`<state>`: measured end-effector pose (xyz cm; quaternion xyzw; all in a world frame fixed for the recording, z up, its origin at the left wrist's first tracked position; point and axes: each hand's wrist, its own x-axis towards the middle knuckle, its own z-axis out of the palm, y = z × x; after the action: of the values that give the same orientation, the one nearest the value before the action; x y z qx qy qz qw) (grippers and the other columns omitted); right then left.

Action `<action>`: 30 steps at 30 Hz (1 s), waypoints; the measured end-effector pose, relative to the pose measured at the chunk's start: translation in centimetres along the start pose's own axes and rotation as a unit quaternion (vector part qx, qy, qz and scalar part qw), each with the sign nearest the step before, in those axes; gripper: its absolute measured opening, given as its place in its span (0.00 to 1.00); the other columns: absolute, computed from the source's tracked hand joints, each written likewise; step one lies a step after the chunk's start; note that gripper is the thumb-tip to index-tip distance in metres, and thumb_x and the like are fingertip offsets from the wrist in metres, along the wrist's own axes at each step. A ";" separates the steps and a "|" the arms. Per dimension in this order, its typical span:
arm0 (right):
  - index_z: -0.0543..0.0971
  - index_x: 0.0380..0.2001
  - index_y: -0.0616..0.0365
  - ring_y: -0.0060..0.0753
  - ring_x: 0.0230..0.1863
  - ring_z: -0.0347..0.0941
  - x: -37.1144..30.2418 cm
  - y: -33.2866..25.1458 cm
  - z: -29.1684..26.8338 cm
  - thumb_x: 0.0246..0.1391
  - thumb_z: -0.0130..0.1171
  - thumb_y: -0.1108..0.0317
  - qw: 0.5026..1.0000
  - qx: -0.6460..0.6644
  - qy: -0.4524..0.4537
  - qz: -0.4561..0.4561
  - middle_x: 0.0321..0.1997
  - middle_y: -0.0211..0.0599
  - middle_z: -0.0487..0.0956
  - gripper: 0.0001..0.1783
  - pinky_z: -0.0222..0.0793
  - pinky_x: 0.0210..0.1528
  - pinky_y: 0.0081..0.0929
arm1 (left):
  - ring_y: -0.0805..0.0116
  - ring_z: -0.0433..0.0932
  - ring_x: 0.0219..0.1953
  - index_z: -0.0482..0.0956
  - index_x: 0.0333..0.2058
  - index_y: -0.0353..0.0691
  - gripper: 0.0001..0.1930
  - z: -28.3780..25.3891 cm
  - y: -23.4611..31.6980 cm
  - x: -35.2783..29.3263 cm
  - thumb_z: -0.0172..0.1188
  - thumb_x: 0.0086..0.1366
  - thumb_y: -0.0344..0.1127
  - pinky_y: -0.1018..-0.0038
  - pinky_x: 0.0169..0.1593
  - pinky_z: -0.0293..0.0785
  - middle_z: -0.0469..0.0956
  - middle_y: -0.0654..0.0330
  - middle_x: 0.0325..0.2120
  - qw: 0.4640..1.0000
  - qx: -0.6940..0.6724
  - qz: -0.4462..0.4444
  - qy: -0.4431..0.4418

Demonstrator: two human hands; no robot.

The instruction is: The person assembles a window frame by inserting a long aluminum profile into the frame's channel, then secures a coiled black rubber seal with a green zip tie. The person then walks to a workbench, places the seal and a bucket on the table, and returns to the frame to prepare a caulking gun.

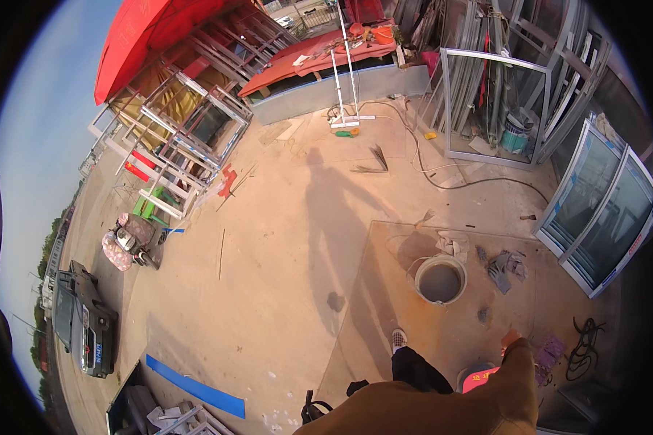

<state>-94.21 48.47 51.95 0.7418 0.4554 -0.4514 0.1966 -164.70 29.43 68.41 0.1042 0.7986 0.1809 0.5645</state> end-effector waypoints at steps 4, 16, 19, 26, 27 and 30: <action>0.87 0.34 0.59 0.43 0.38 0.86 9.5 -10.2 -7.4 0.68 0.56 0.62 0.869 -0.425 0.033 -0.249 0.36 0.48 0.86 0.15 0.80 0.34 0.46 | 0.41 0.72 0.65 0.70 0.64 0.28 0.61 -0.7 9.9 4.2 0.38 0.62 0.89 0.49 0.65 0.69 0.73 0.38 0.60 1.000 0.001 -0.021 0.010; 0.84 0.36 0.62 0.32 0.26 0.84 11.4 -43.0 -23.9 0.64 0.60 0.65 0.898 0.389 0.104 -0.179 0.30 0.40 0.85 0.10 0.78 0.25 0.32 | 0.43 0.71 0.66 0.68 0.65 0.29 0.61 -6.7 30.7 20.8 0.37 0.62 0.89 0.49 0.67 0.68 0.72 0.40 0.62 0.996 0.031 -0.087 0.001; 0.83 0.32 0.63 0.37 0.24 0.83 13.7 -39.1 -21.9 0.65 0.58 0.64 0.890 0.446 0.084 -0.030 0.28 0.42 0.84 0.13 0.78 0.23 0.38 | 0.43 0.70 0.67 0.68 0.66 0.29 0.61 -9.1 37.7 25.3 0.37 0.62 0.89 0.49 0.67 0.67 0.71 0.40 0.62 0.994 0.052 -0.099 0.001; 0.82 0.26 0.68 0.48 0.24 0.86 17.6 -29.9 -23.7 0.62 0.54 0.69 0.885 0.411 0.059 0.211 0.26 0.53 0.85 0.15 0.82 0.22 0.49 | 0.44 0.70 0.68 0.67 0.67 0.30 0.61 -9.8 58.0 36.4 0.37 0.62 0.89 0.49 0.68 0.67 0.70 0.41 0.63 0.990 0.099 -0.103 0.010; 0.82 0.26 0.68 0.48 0.24 0.86 19.2 -30.3 -25.3 0.62 0.55 0.70 0.889 0.390 0.073 0.228 0.26 0.53 0.85 0.15 0.83 0.22 0.50 | 0.44 0.69 0.68 0.67 0.67 0.30 0.61 -9.1 61.0 37.8 0.37 0.62 0.89 0.49 0.68 0.67 0.70 0.42 0.63 0.989 0.100 -0.106 0.016; 0.82 0.25 0.69 0.49 0.23 0.86 27.1 -35.1 -33.7 0.61 0.55 0.69 0.928 0.301 0.108 0.190 0.26 0.54 0.86 0.15 0.84 0.23 0.48 | 0.44 0.69 0.68 0.66 0.67 0.31 0.61 -6.5 71.3 40.3 0.36 0.62 0.89 0.49 0.68 0.66 0.70 0.42 0.64 0.987 0.104 -0.116 0.032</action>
<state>-102.79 103.47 50.50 0.8831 0.1669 -0.4385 -0.0036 -187.29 108.33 64.53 0.0633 0.8377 0.0335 0.5415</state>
